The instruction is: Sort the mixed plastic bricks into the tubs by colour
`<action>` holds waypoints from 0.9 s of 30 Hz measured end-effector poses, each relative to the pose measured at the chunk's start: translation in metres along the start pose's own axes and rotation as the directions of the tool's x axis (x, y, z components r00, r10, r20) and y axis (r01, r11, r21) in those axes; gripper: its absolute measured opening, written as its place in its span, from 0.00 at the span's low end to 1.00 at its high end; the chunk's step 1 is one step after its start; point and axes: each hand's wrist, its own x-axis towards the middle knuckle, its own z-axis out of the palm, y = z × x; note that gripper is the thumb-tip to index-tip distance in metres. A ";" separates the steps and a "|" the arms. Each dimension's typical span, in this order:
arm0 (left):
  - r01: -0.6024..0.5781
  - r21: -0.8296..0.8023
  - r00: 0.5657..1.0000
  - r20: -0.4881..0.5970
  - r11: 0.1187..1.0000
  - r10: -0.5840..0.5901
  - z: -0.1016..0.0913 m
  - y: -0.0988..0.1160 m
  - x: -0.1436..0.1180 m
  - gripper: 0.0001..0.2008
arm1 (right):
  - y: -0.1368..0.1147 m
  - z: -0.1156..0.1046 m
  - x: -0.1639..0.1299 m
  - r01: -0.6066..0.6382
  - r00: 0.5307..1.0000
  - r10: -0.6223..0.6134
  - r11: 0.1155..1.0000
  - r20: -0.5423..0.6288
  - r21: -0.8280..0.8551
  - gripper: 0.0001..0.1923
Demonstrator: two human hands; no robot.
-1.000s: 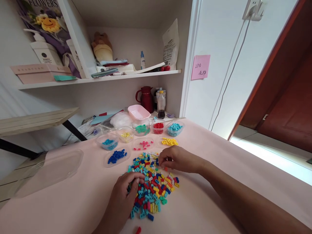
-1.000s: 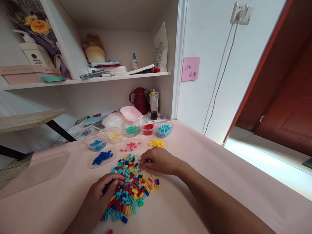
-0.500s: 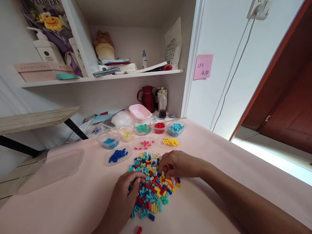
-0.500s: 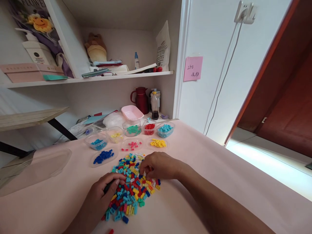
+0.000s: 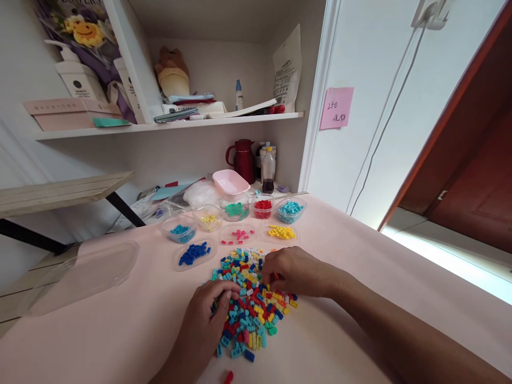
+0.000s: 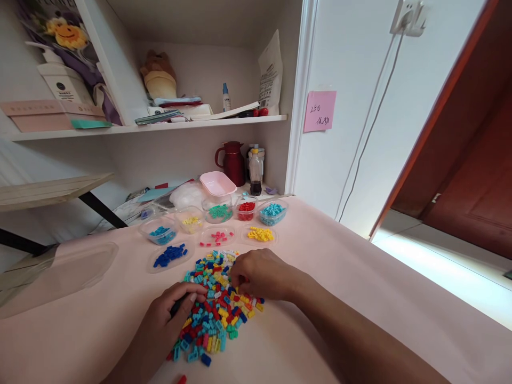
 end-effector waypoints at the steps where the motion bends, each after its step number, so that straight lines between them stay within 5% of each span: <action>1: 0.002 -0.002 1.000 0.003 1.000 -0.002 0.000 0.001 0.000 0.12 | 0.000 0.000 0.000 -0.005 1.000 0.005 0.999 0.003 0.033 0.07; 5: 0.005 -0.010 1.000 0.012 1.000 -0.005 0.000 0.001 -0.001 0.13 | 0.006 -0.004 0.002 -0.064 0.998 0.069 0.970 -0.010 0.233 0.05; 9: 0.006 -0.001 1.000 -0.003 1.000 -0.006 0.001 -0.004 0.000 0.13 | 0.023 -0.009 0.002 -0.166 0.962 0.252 0.847 -0.108 0.504 0.06; 11: -0.004 0.017 1.000 -0.016 1.000 0.004 0.002 -0.007 0.001 0.13 | 0.037 -0.012 0.002 -0.185 0.903 0.379 0.770 -0.204 0.610 0.07; 15: -0.036 0.023 0.998 -0.053 0.999 0.038 0.003 -0.011 0.002 0.13 | 0.068 -0.018 -0.003 -0.211 0.665 0.633 0.667 -0.395 0.714 0.10; 17: -0.042 0.024 0.998 -0.051 0.999 0.043 0.002 -0.011 0.003 0.13 | 0.079 -0.018 -0.005 -0.219 0.585 0.686 0.647 -0.432 0.731 0.11; 27: -0.066 -0.012 0.994 -0.084 0.998 0.064 0.002 -0.011 0.004 0.12 | 0.093 -0.004 0.001 -0.322 0.509 0.717 0.671 -0.476 0.668 0.11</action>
